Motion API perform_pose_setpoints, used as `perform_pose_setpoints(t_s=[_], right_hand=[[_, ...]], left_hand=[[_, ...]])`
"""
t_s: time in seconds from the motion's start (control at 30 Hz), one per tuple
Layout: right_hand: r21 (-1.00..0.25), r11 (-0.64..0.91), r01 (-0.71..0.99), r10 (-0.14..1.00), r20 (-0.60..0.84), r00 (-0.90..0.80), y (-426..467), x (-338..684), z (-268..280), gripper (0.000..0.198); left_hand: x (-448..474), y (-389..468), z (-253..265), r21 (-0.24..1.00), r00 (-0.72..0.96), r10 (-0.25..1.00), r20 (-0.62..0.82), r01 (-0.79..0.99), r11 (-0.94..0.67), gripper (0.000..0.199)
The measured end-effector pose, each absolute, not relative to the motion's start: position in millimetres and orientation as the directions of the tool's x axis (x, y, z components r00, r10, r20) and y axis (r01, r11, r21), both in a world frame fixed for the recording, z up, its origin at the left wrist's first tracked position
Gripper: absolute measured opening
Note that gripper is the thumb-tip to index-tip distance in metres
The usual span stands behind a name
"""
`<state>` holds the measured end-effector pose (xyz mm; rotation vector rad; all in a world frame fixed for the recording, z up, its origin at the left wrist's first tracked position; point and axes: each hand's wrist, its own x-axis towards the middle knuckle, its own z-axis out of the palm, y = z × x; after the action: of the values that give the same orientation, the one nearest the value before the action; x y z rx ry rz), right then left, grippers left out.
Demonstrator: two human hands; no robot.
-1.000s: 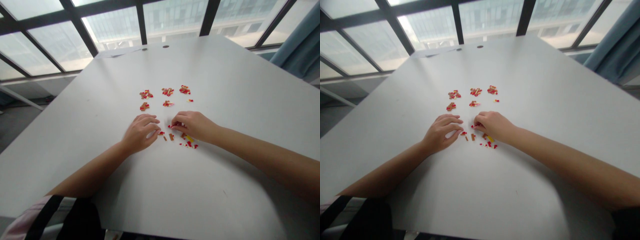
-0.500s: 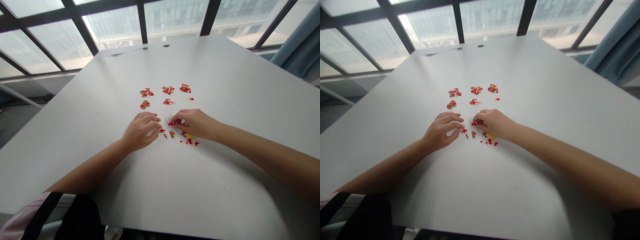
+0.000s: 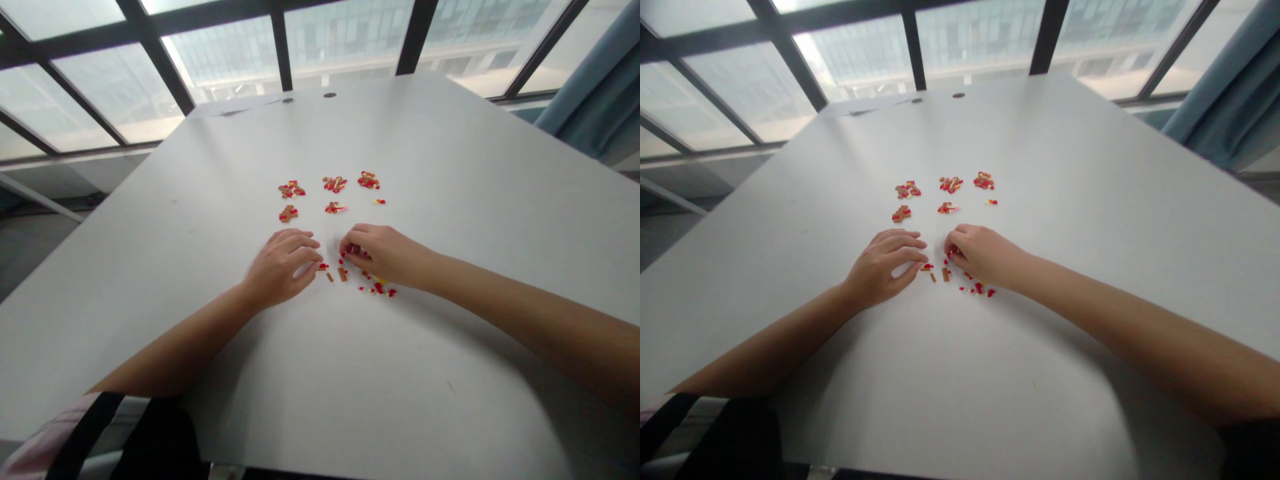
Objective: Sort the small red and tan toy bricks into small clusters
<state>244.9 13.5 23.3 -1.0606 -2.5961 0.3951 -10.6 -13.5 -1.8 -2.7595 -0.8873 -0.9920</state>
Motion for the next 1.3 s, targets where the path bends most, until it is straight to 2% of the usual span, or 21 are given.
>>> perform_pose_setpoints(t_s=[0.27, 0.37, 0.47, 0.6, 0.67, 0.93, 1.13, 1.3], right_hand=[[-0.251, 0.702, 0.666, 0.708, 0.142, -0.692, 5.5, 239.9, 24.9, 0.016], [-0.257, 0.707, 0.659, 0.706, 0.193, -0.682, 11.3, 245.1, 26.4, 0.019], [-0.269, 0.667, 0.695, 0.744, 0.279, -0.607, 33.9, 263.2, 25.5, 0.021], [-0.219, 0.547, 0.808, 0.828, 0.280, -0.485, 72.6, 294.5, 17.1, 0.021], [-0.203, 0.540, 0.817, 0.831, 0.284, -0.479, 85.8, 305.2, 10.7, 0.022], [-0.256, 0.535, 0.805, 0.832, 0.324, -0.450, 94.2, 315.2, 3.3, 0.026], [-0.278, 0.541, 0.793, 0.827, 0.346, -0.443, 93.1, 319.2, 5.6, 0.021], [-0.261, 0.518, 0.815, 0.834, 0.367, -0.412, 90.3, 320.4, 7.8, 0.025]], left_hand=[[-9.9, -14.2, -1.6, 0.114, 0.625, 0.486, 0.611, 0.538, -0.835, 0.011], [-9.7, -14.5, -1.4, 0.119, 0.625, 0.488, 0.609, 0.536, -0.836, 0.011], [-9.7, -14.7, -1.1, 0.119, 0.626, 0.483, 0.611, 0.532, -0.839, 0.011], [-10.0, -15.1, -0.3, 0.120, 0.629, 0.483, 0.609, 0.528, -0.840, 0.011], [-10.2, -15.2, -0.1, 0.122, 0.632, 0.482, 0.607, 0.526, -0.842, 0.012], [-10.2, -14.1, -0.7, 0.121, 0.632, 0.477, 0.611, 0.521, -0.845, 0.011], [-10.3, -14.2, -0.6, 0.122, 0.630, 0.481, 0.609, 0.525, -0.842, 0.012], [-9.9, -14.3, -1.3, 0.121, 0.629, 0.479, 0.612, 0.524, -0.843, 0.011]])
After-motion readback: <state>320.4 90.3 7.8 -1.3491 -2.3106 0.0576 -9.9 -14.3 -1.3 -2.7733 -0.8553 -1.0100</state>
